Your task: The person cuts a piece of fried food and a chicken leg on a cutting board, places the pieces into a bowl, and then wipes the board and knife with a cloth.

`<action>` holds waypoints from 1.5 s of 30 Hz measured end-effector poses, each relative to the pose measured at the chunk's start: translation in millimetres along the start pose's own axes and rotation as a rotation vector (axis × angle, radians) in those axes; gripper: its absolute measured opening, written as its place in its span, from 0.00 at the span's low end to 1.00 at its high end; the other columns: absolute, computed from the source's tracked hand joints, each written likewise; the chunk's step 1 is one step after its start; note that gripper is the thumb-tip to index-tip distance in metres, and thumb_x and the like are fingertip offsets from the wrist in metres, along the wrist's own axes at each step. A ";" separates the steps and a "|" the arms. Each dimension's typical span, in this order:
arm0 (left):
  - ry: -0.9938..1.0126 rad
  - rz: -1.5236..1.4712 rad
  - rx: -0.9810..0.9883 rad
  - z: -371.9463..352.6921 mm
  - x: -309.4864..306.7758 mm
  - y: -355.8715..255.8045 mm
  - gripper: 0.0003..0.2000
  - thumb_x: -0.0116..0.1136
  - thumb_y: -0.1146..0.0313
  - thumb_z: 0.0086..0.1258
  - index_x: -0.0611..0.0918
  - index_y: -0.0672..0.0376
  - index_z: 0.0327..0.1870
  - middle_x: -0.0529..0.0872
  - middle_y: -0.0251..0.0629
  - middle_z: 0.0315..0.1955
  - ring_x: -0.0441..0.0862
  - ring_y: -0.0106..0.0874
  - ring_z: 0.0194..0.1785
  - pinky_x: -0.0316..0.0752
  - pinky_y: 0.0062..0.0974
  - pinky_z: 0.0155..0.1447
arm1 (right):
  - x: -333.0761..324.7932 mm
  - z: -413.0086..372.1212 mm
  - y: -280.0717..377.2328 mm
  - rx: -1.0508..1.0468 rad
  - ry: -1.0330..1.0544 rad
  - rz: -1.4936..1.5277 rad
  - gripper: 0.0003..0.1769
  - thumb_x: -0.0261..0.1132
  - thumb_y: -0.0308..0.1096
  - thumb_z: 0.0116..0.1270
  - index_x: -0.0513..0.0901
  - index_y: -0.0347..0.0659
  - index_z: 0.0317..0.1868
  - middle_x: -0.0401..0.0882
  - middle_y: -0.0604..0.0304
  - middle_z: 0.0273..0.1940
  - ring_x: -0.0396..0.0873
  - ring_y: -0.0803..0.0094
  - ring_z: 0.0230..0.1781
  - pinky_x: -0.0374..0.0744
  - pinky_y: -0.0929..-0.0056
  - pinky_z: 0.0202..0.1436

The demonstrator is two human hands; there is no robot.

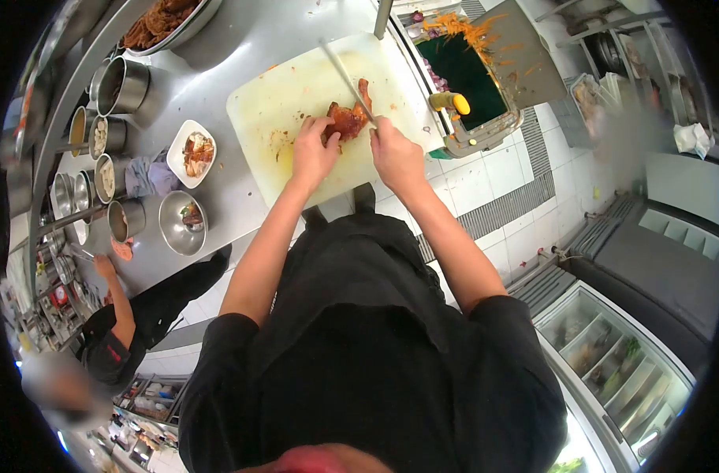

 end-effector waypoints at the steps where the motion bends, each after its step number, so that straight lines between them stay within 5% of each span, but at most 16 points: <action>1: 0.001 -0.001 0.018 0.7 0.8 -1.6 0.15 0.71 0.73 0.63 0.83 0.60 0.50 0.83 0.50 0.44 0.84 0.51 0.47 0.80 0.42 0.52 | 32.9 -1.0 -19.2 0.044 0.266 -0.154 0.11 0.59 0.38 0.78 0.72 0.40 0.50 0.86 0.46 0.28 0.87 0.45 0.30 0.81 0.46 0.33; 6: -0.013 0.034 0.020 -3.4 0.5 -2.3 0.14 0.71 0.73 0.63 0.84 0.61 0.49 0.83 0.50 0.43 0.84 0.50 0.46 0.80 0.41 0.51 | 2.1 2.5 1.1 0.110 0.234 -0.142 0.11 0.59 0.39 0.78 0.72 0.41 0.49 0.86 0.44 0.29 0.87 0.46 0.31 0.82 0.47 0.33; 9: 0.008 0.021 -0.028 -3.3 6.0 1.7 0.13 0.71 0.73 0.63 0.84 0.62 0.48 0.84 0.49 0.42 0.85 0.48 0.45 0.80 0.40 0.50 | -53.3 1.9 38.2 -0.009 -0.195 0.192 0.11 0.58 0.40 0.79 0.72 0.41 0.49 0.86 0.44 0.30 0.86 0.41 0.30 0.81 0.46 0.33; 10: 0.001 -0.007 -0.036 -4.3 7.0 1.9 0.13 0.71 0.73 0.63 0.84 0.61 0.48 0.84 0.49 0.41 0.85 0.48 0.44 0.80 0.40 0.50 | -42.3 -1.2 32.3 -0.008 -0.192 0.196 0.11 0.58 0.40 0.79 0.72 0.41 0.49 0.86 0.44 0.30 0.86 0.41 0.30 0.81 0.46 0.33; 13: -0.003 -0.013 -0.013 -8.3 6.8 2.4 0.12 0.71 0.73 0.63 0.84 0.62 0.47 0.84 0.49 0.39 0.85 0.48 0.43 0.80 0.40 0.49 | 47.7 -15.5 -13.3 0.058 0.266 -0.119 0.12 0.58 0.39 0.78 0.72 0.40 0.53 0.86 0.43 0.29 0.86 0.43 0.30 0.82 0.45 0.32; 20: -0.049 0.100 0.077 -6.0 0.5 4.6 0.06 0.68 0.75 0.63 0.85 0.64 0.39 0.87 0.49 0.37 0.84 0.50 0.43 0.78 0.43 0.52 | -5.5 -1.6 15.1 0.058 0.102 -0.051 0.13 0.60 0.38 0.78 0.72 0.41 0.54 0.86 0.45 0.29 0.86 0.45 0.28 0.82 0.48 0.30; 22: -0.048 0.081 0.076 -6.2 1.9 2.9 0.06 0.68 0.75 0.62 0.85 0.64 0.39 0.87 0.49 0.37 0.84 0.50 0.43 0.78 0.43 0.52 | -32.8 -0.4 32.3 -0.010 -0.083 0.029 0.14 0.63 0.37 0.77 0.74 0.40 0.56 0.87 0.47 0.30 0.87 0.47 0.28 0.82 0.51 0.29; 34: -0.025 0.045 0.073 -10.0 10.4 6.0 0.03 0.68 0.74 0.62 0.86 0.63 0.33 0.88 0.48 0.31 0.85 0.49 0.39 0.78 0.44 0.48 | -58.1 -13.0 58.9 0.020 -0.246 0.214 0.14 0.63 0.33 0.77 0.74 0.36 0.56 0.87 0.46 0.31 0.86 0.45 0.29 0.82 0.52 0.32; 35: -0.029 0.026 0.084 -11.7 10.5 6.3 0.03 0.68 0.74 0.62 0.86 0.63 0.32 0.87 0.48 0.30 0.84 0.50 0.38 0.77 0.45 0.47 | -45.7 -14.3 52.0 0.022 -0.242 0.216 0.14 0.63 0.33 0.77 0.74 0.36 0.56 0.87 0.46 0.31 0.86 0.45 0.29 0.82 0.52 0.32; 37: -0.033 0.036 0.081 -13.6 9.7 4.3 0.03 0.67 0.75 0.62 0.85 0.63 0.32 0.87 0.49 0.30 0.84 0.50 0.38 0.77 0.45 0.48 | 32.1 -26.3 19.7 0.110 0.246 -0.131 0.10 0.56 0.35 0.78 0.72 0.38 0.52 0.86 0.44 0.28 0.87 0.45 0.30 0.82 0.48 0.32; 38: -0.045 0.045 0.095 -11.6 9.1 3.3 0.02 0.67 0.75 0.61 0.85 0.64 0.31 0.87 0.50 0.30 0.84 0.51 0.39 0.77 0.46 0.48 | 44.2 -26.3 18.6 0.132 0.320 -0.127 0.08 0.53 0.35 0.78 0.69 0.39 0.47 0.85 0.43 0.27 0.87 0.42 0.30 0.82 0.44 0.34; 45: 0.083 0.070 0.099 -4.0 3.0 10.2 0.05 0.68 0.76 0.61 0.86 0.64 0.36 0.88 0.52 0.38 0.84 0.51 0.46 0.78 0.44 0.55 | 26.2 -15.9 19.3 0.134 0.271 -0.079 0.10 0.56 0.38 0.79 0.69 0.40 0.49 0.85 0.43 0.28 0.86 0.41 0.31 0.82 0.45 0.34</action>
Point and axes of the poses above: each hand's wrist, its own z-axis towards the middle knuckle, its own x-axis out of the palm, y = z × x, the point moved 7 cm from there along z, towards the middle knuckle
